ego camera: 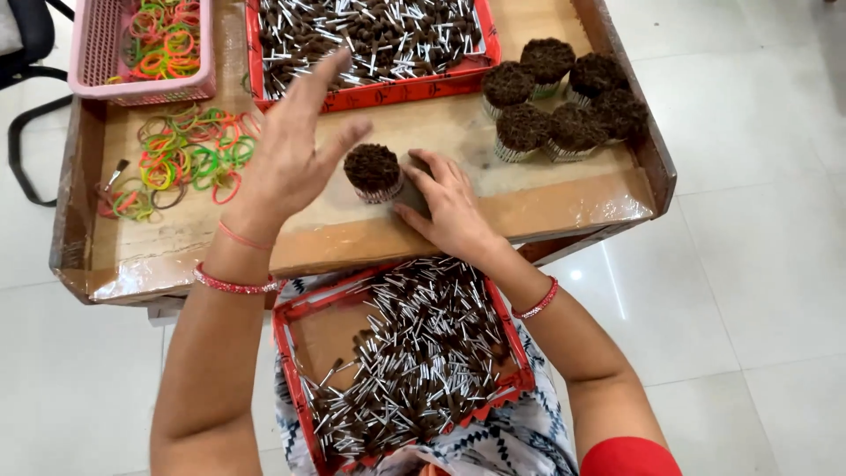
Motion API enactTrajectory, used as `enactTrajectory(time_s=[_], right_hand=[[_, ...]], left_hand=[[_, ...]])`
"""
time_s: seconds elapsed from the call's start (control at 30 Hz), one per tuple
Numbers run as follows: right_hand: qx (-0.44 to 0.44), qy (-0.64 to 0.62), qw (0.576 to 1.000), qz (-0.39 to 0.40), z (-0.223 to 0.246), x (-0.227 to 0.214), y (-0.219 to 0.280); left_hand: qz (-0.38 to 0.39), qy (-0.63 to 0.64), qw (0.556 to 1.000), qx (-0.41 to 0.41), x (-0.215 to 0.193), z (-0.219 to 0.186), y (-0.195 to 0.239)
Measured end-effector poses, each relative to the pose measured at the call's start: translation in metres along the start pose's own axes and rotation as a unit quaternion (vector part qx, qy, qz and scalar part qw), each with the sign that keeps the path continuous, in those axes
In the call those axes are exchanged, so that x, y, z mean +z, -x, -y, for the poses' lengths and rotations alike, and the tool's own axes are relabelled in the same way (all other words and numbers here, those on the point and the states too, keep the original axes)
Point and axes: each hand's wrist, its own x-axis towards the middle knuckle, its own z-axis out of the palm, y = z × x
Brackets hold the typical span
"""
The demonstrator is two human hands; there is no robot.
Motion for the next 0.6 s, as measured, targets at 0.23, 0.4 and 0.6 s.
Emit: enactTrajectory(time_s=[0.23,0.4,0.6], right_hand=[[0.055,-0.041,0.996,-0.053,-0.007,0.005,0.003],[0.051,-0.072,0.993,-0.074,0.000,-0.005,0.006],[0.042,-0.150,0.978,-0.137,-0.001,-0.008,0.009]], left_hand=[[0.133,-0.190,0.973,0.004,0.059,0.009,-0.001],[-0.074,-0.120,0.990,0.007,0.035,-0.011,-0.008],[0.101,-0.068,0.991,-0.054,0.045,-0.020,0.002]])
